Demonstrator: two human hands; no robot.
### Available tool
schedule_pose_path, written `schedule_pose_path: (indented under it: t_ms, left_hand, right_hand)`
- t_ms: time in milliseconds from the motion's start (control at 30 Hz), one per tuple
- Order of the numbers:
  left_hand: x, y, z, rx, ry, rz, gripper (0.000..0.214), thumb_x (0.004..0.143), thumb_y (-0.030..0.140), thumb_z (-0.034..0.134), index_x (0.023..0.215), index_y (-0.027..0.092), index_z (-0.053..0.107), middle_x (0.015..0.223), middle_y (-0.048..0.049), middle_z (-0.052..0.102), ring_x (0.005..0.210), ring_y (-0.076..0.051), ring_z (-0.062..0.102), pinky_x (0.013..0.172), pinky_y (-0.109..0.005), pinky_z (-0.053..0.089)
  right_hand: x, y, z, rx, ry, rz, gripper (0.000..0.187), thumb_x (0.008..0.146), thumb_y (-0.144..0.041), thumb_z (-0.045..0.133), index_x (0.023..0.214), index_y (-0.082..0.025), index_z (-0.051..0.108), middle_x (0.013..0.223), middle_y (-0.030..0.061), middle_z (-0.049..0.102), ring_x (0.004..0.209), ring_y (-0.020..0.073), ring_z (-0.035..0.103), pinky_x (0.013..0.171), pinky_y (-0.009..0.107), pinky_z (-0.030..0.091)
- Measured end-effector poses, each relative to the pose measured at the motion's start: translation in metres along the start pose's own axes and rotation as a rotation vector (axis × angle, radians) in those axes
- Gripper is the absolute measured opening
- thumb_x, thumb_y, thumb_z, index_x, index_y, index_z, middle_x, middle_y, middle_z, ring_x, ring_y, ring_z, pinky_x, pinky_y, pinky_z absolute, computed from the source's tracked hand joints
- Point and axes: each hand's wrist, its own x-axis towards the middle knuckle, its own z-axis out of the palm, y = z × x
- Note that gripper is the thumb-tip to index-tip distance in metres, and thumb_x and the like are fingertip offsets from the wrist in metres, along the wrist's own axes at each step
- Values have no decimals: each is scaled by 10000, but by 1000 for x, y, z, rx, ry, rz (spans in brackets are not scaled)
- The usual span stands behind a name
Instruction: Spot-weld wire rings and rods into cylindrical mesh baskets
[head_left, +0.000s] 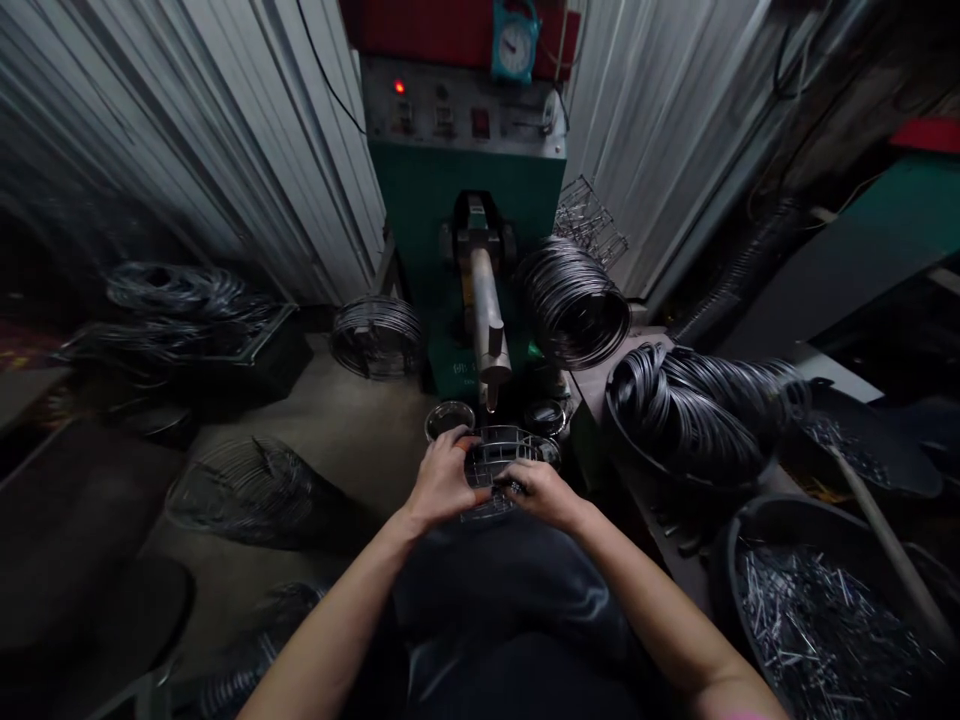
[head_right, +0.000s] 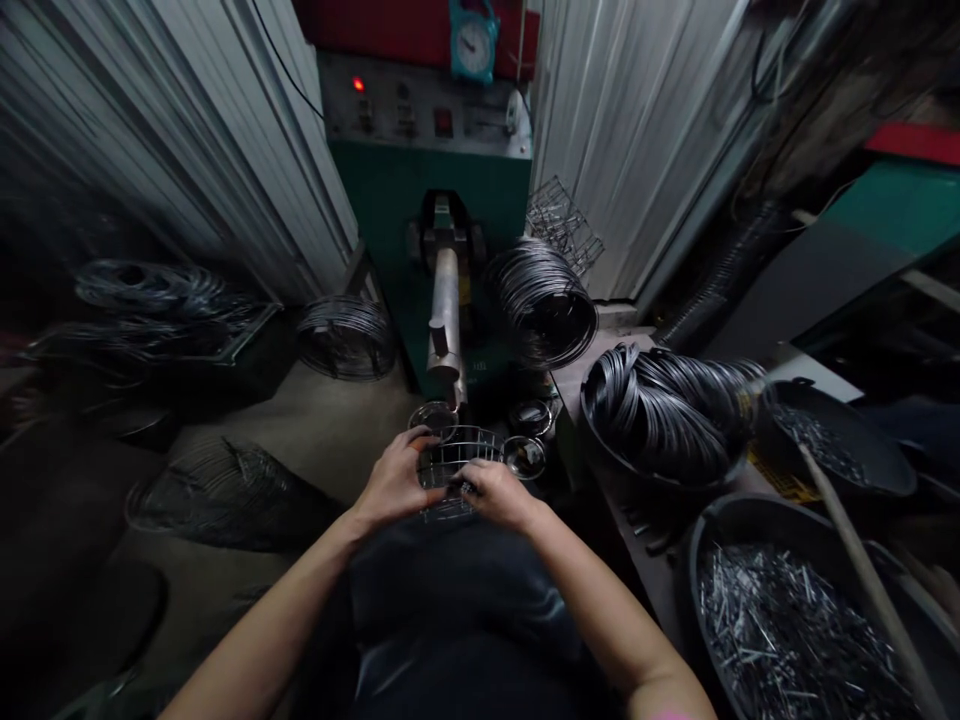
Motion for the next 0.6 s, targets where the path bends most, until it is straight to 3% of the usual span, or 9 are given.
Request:
schedule_pose_path:
  t_ms: [300, 600]
  left_hand:
    - [15, -19, 0, -87, 85, 60, 620, 517, 286, 728, 1099, 150, 563, 1272, -149, 495, 1198, -304, 468, 992, -426, 422]
    - [43, -27, -2, -140, 97, 22, 585, 521, 316, 745, 1065, 190, 567, 1243, -107, 518, 1172, -277, 495, 987, -414, 417]
  right_hand:
    - [18, 9, 0, -66, 16, -39, 177, 782, -99, 545, 909, -185, 634, 862, 58, 661, 807, 159, 636, 716, 249, 497]
    - [44, 14, -13, -91, 52, -16, 132, 780, -118, 579, 866, -190, 650, 838, 44, 658, 786, 155, 635, 712, 243, 488]
